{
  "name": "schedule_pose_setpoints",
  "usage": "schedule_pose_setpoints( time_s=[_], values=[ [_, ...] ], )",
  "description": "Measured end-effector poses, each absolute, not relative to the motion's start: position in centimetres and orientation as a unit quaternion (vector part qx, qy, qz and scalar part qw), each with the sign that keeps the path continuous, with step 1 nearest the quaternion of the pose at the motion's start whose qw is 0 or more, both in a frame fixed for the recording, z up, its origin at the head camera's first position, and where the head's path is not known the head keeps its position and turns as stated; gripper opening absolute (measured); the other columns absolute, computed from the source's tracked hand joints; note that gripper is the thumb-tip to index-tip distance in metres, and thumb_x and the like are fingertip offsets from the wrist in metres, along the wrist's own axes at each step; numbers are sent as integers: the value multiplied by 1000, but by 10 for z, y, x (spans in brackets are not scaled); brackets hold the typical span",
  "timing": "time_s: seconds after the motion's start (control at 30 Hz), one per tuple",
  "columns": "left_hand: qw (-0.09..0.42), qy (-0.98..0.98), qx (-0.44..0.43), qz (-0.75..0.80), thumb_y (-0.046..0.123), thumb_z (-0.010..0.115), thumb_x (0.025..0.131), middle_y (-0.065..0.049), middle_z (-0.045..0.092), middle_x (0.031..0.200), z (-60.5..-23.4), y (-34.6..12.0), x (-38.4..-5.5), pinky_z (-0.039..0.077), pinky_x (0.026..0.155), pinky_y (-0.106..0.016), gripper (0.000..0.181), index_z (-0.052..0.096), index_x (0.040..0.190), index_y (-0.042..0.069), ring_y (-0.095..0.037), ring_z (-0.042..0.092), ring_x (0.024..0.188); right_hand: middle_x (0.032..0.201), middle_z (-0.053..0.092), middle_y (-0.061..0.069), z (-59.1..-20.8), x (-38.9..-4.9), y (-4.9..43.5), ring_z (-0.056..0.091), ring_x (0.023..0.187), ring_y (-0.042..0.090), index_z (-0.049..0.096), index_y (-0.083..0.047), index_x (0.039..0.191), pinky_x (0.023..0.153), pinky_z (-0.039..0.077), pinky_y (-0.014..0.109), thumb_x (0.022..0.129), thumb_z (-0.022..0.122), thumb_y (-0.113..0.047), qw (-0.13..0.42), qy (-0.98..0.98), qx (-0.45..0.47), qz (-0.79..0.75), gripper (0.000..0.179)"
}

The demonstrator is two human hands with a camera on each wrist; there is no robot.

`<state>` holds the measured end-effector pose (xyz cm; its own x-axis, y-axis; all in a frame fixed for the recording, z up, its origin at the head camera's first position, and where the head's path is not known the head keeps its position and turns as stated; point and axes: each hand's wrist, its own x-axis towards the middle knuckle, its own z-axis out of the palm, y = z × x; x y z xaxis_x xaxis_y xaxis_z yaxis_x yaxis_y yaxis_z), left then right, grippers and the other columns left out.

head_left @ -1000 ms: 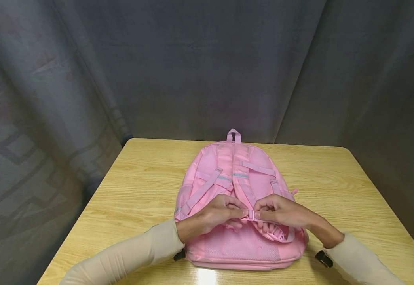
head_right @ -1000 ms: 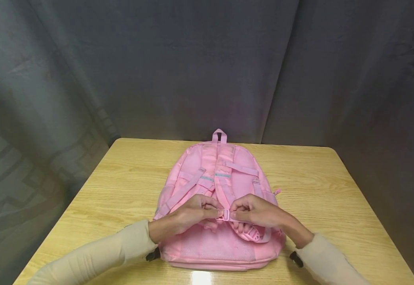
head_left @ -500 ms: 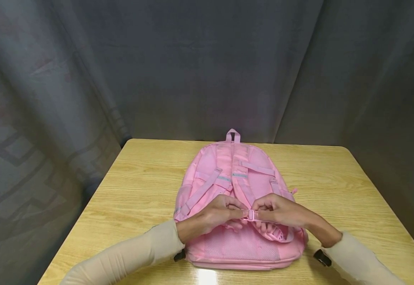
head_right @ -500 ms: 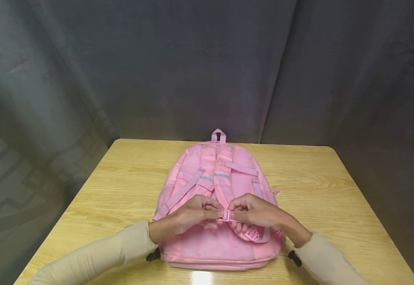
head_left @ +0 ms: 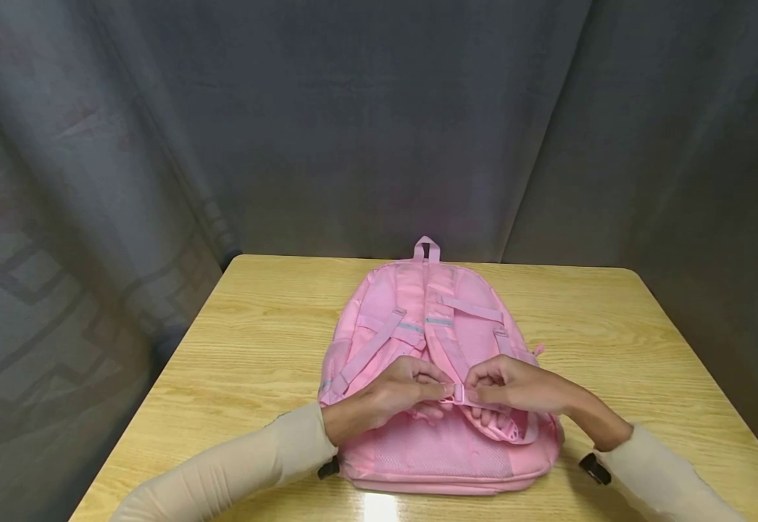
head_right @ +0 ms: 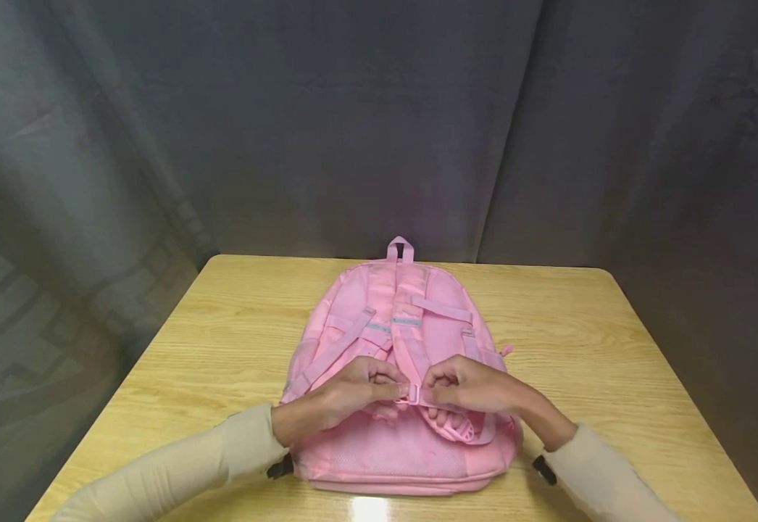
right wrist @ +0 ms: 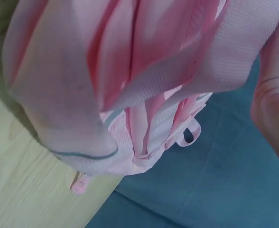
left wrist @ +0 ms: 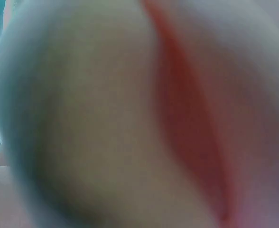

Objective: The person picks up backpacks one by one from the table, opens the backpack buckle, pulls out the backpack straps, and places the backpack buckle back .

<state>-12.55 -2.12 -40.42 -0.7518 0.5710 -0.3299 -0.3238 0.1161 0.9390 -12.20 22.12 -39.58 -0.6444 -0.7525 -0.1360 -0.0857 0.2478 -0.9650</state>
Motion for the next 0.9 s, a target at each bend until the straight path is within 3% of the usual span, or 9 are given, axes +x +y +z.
schedule_pose_setpoints(
  time_s=[0.27, 0.73, 0.9],
  values=[
    [339, 663, 92, 661, 3, 68, 92, -15, 74, 82, -404, -22, -125, 65, 63, -33, 13, 69, 102, -5, -12, 66, 58, 80, 67, 21, -394, -121, 224, 57, 65, 4, 65, 4, 94, 53, 50, 14, 102, 53, -8, 310, 735, -292, -527, 19],
    [342, 656, 101, 665, 2, 66, 93, -18, 74, 88, -403, -23, -124, 65, 68, -36, 17, 67, 106, -8, -12, 67, 64, 72, 63, 14, -398, -123, 220, 54, 61, 3, 66, 1, 90, 51, 48, 12, 103, 53, -12, 302, 733, -303, -529, 23],
    [343, 654, 102, 666, 1, 65, 93, -18, 74, 88, -403, -23, -125, 65, 67, -35, 16, 67, 107, -8, -12, 66, 62, 73, 63, 21, -398, -123, 219, 55, 62, 3, 66, 2, 90, 50, 49, 12, 103, 53, -12, 305, 727, -305, -534, 23]
  ],
)
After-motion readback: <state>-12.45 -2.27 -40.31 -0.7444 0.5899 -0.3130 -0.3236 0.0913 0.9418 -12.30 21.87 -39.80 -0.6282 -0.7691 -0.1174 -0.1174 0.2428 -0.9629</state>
